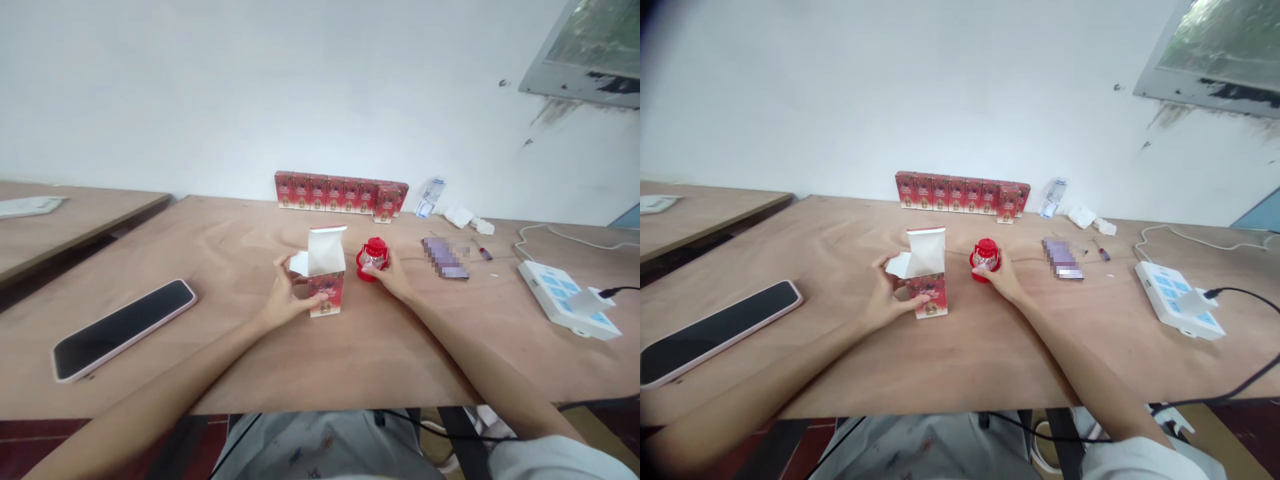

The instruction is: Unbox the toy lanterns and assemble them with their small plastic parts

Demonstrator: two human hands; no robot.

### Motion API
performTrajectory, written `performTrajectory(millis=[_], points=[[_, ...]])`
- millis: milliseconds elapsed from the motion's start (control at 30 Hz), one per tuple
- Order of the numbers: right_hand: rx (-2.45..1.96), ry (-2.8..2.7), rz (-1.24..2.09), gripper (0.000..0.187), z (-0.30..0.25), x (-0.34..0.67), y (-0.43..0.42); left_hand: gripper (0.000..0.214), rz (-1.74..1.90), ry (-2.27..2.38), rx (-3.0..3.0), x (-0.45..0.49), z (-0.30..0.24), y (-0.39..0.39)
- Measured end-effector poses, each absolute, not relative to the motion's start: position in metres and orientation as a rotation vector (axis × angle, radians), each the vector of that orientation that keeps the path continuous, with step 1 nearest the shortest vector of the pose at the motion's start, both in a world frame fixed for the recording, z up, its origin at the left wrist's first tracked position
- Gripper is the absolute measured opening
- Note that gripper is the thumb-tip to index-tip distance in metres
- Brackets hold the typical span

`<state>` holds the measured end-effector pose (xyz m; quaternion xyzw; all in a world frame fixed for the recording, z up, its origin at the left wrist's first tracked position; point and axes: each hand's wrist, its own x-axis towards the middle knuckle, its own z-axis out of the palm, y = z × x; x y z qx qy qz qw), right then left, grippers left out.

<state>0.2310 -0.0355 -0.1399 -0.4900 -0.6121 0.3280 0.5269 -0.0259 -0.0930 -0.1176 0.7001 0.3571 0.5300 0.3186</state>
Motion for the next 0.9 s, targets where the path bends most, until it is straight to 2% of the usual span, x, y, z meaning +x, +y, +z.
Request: performTrajectory(millis=[233, 400, 467, 567, 667, 900], points=[[-1.285, -1.649, 0.643, 0.055, -0.131, 0.232, -0.046, 0.077, 1.443, 0.946, 1.89, -0.025, -0.122, -0.092], [-1.06, -1.445, 0.336, 0.069, -0.082, 0.219, -0.059, 0.079, 1.456, 0.989, 1.954, -0.023, -0.127, -0.092], [-0.883, -1.411, 0.346, 0.072, -0.057, 0.202, -0.071, 0.079, 1.453, 0.983, 1.981, -0.023, -0.127, -0.092], [-0.769, -1.512, 0.464, 0.065, -0.032, 0.17, -0.094, 0.079, 1.461, 0.989, 2.04, -0.023, -0.125, -0.094], [-0.788, -1.657, 0.532, 0.068, -0.024, 0.146, -0.111, 0.078, 1.457, 1.035, 2.108, -0.024, -0.123, -0.097], [-0.982, -1.708, 0.334, 0.07, -0.025, 0.15, -0.101, 0.082, 1.453, 1.067, 2.018, -0.022, -0.129, -0.096]])
